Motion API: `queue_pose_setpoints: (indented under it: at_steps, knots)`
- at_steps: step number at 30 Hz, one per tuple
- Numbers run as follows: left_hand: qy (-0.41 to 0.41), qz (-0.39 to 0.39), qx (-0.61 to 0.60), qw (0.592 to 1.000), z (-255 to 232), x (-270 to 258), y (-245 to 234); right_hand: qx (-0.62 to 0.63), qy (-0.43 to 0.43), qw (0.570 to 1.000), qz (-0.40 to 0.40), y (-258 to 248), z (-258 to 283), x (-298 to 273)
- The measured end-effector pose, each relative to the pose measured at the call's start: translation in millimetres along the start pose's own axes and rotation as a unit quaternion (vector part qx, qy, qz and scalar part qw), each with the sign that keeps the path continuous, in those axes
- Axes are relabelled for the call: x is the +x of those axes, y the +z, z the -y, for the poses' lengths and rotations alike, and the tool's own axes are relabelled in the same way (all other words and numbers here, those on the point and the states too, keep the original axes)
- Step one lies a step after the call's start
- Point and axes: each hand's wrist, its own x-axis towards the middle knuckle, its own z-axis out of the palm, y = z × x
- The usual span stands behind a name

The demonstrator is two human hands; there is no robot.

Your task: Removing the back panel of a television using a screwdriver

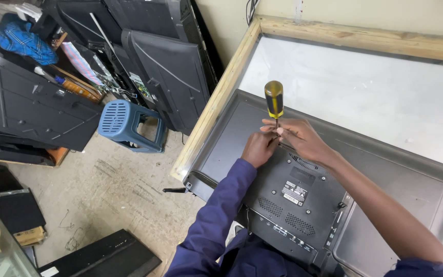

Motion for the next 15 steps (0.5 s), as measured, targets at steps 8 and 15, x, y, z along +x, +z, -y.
queue_pose_setpoints:
  at_steps: [8,15]
  knots:
    - [-0.049,-0.044,0.070,0.995,3,-4,2,-0.052,0.007,0.994,-0.093,4,-31,1]
    - [-0.142,0.059,0.072,0.985,38,-24,22,-0.018,-0.023,0.991,-0.132,-7,-9,-5]
